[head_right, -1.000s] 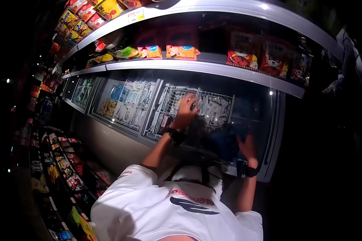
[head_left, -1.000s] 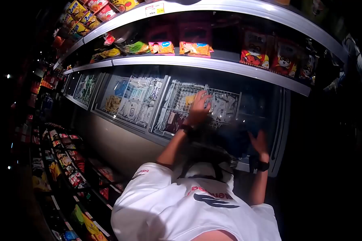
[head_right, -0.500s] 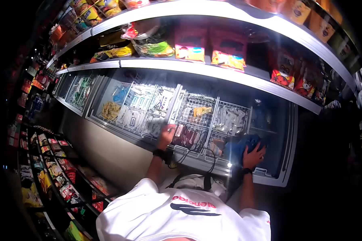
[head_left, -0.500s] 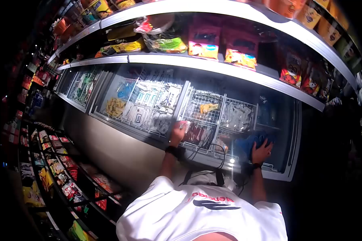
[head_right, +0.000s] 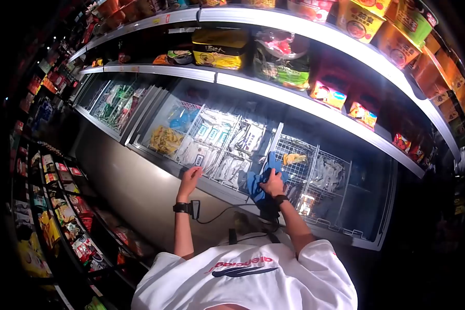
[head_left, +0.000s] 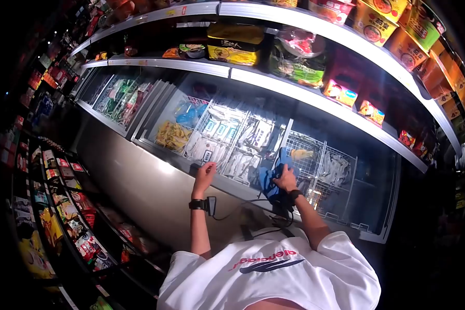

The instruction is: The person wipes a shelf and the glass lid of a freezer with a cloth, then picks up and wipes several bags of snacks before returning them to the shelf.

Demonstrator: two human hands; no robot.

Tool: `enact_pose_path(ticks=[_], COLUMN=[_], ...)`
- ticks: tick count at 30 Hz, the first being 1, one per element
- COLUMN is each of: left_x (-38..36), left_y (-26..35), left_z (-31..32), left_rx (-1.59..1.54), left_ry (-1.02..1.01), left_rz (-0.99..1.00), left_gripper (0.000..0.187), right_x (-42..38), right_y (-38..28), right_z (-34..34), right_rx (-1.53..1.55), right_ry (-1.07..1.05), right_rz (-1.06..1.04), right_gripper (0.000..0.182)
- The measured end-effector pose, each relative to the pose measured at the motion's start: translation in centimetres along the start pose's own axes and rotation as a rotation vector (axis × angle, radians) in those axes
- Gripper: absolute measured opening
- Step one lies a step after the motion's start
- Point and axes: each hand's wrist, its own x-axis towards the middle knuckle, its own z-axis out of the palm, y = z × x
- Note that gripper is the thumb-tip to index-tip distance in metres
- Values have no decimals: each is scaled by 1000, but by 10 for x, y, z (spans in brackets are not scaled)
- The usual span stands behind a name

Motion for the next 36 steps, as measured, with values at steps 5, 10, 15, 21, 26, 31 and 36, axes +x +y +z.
enact_pose_path(ticks=[5,10,15,21,26,31,36], left_x=[26,85,189,323,413,433,389], left_y=[8,106,292,379,379,375,371], left_z=[-30,-64,-72,-34,-14,-31,-66], left_rx=[-33,349,702,1024,1299,1051,1077], left_ry=[51,122,149,335,210,281,271], left_rz=[94,557,839,989,534,966,1296], left_gripper=[24,23,27,34,35,24,18], right_x=[14,-49,-69,-105,-155,-147,-150], right_y=[70,55,71,68,39,40,-44], right_z=[-20,-105,-113,-111,-97,-20,2], right_rx=[920,1717,1771,1749,1655,1731,1964], right_ry=[-515,-419,-186,76,331,425,378], right_rz=[-387,-3,-28,-41,-25,-52,-55], right_gripper=[34,30,30,32,33,36,37])
